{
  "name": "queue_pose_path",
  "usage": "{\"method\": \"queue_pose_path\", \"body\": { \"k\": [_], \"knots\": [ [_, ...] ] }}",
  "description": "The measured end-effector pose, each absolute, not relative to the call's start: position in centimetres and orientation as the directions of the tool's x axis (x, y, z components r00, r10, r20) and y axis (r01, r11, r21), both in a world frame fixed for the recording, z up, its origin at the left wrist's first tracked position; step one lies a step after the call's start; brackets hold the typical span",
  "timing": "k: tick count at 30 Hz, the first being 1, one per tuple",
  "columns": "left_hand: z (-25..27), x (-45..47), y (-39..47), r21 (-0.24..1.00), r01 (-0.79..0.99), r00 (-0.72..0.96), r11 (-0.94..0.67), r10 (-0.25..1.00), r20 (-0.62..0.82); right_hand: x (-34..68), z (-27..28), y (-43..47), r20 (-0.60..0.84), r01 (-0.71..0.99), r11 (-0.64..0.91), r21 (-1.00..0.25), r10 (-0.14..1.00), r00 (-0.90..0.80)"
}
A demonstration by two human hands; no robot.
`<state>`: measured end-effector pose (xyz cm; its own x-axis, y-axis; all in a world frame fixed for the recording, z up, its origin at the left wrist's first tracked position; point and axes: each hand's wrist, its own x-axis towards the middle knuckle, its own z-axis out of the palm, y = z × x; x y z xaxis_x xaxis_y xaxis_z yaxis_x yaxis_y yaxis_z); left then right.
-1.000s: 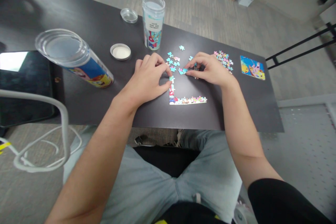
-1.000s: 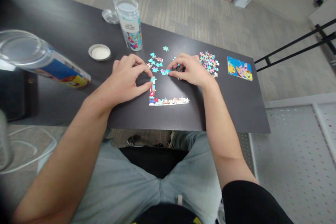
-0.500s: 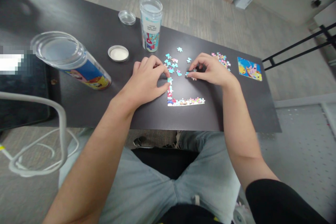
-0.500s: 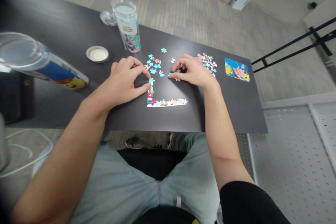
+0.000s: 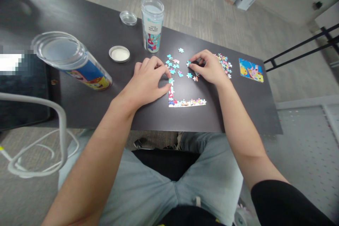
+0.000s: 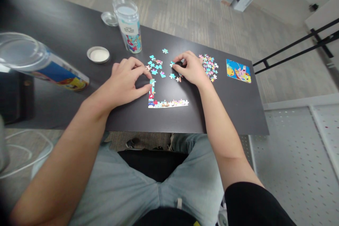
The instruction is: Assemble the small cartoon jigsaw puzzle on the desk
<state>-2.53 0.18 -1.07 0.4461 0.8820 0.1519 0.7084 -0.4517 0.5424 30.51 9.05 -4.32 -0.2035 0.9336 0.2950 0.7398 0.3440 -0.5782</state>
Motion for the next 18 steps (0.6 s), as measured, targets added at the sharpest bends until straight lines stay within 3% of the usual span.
{"method": "queue_pose_path", "body": {
  "k": [4,11,18],
  "knots": [
    [-0.9,-2.4,0.1,0.543,0.714,0.444,-0.441,0.886,0.135,30.1,-4.2,8.7,0.222,0.68,0.322,-0.659,0.947,-0.233],
    [-0.9,-2.4,0.1,0.547,0.718,0.438,-0.431,0.89,0.126,29.8,-3.8,8.3,0.257,0.73,0.357,-0.583,0.933,-0.252],
    [-1.0,-2.5,0.2,0.548,0.713,0.442,-0.438,0.887,0.134,29.4,-3.7,8.2,0.144,0.533,0.297,-0.793,0.94,-0.309]
  ]
}}
